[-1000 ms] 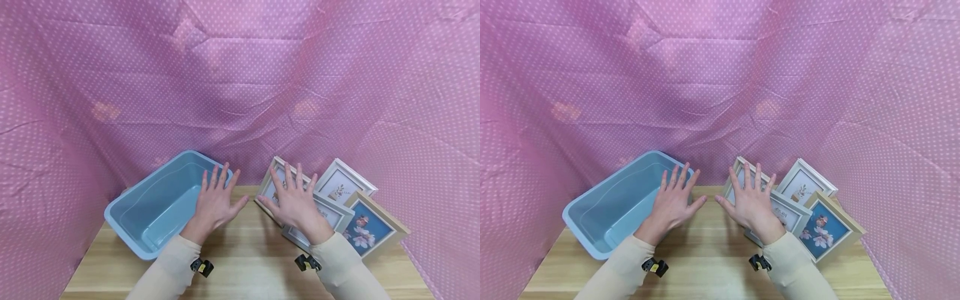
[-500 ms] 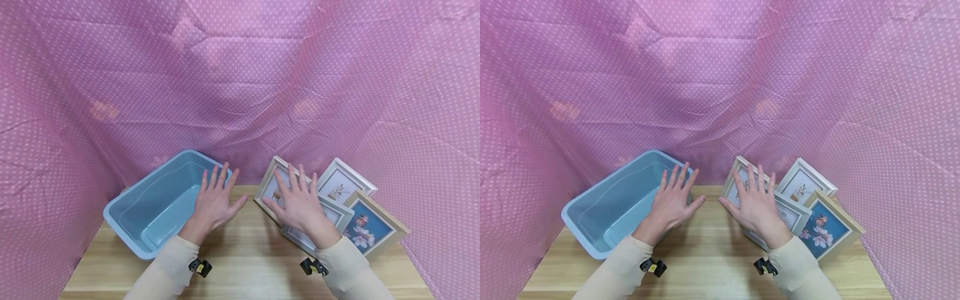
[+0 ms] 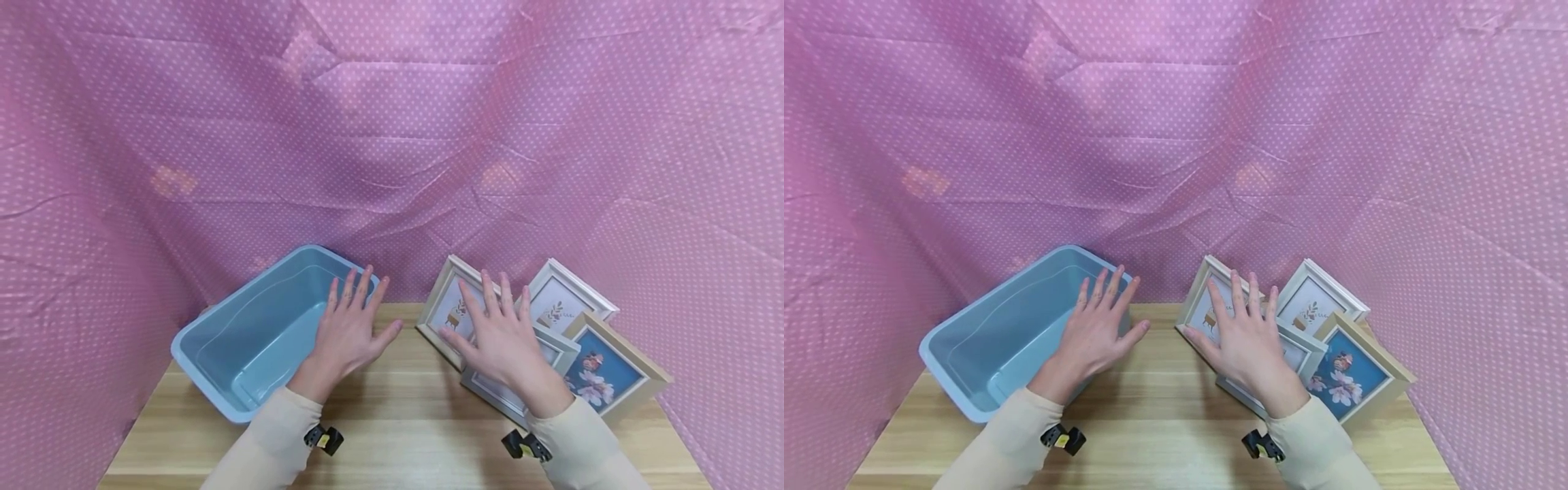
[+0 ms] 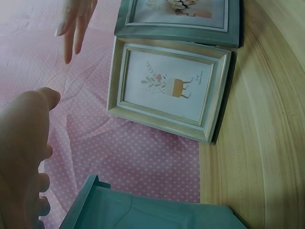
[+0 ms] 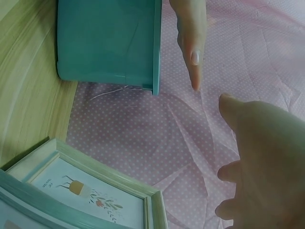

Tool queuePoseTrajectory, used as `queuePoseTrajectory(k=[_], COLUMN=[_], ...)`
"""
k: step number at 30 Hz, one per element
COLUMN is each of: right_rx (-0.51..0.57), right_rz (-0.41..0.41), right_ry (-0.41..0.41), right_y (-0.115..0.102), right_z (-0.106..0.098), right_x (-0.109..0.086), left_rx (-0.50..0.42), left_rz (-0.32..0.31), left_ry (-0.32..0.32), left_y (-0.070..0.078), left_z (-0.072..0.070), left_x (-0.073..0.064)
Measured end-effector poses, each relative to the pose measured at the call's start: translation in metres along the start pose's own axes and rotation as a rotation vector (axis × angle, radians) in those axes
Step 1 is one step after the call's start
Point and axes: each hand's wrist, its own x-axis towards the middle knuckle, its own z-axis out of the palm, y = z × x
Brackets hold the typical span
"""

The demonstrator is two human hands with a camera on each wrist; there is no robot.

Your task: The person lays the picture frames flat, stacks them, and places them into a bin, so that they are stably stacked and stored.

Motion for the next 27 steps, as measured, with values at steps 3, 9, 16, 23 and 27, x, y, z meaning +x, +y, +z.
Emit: queuePoseTrajectory(k=[3,9,16,23,27], right_rx=[-0.003,-0.001,0.047,0.063,0.074], right_rz=[-0.001,-0.019,-0.013,-0.004,-0.003], right_ry=[0.0,0.031,0.046,0.069,0.081], right_y=[0.002,0.006,0.011,0.015,0.019], right_z=[-0.001,-0.004,-0.008,-0.009,-0.009], right_x=[-0.002,-0.008,-0.016,-0.021,-0.024], left_rx=[-0.005,-0.023,-0.062,-0.07,-0.077], left_rz=[-0.001,0.02,0.091,0.139,0.15], left_ry=[0.007,0.041,0.107,0.168,0.178], left_y=[-0.001,-0.001,0.002,0.002,0.003], left_z=[-0.001,-0.005,-0.007,-0.006,-0.007], left_x=[-0.002,-0.006,-0.009,-0.013,-0.014])
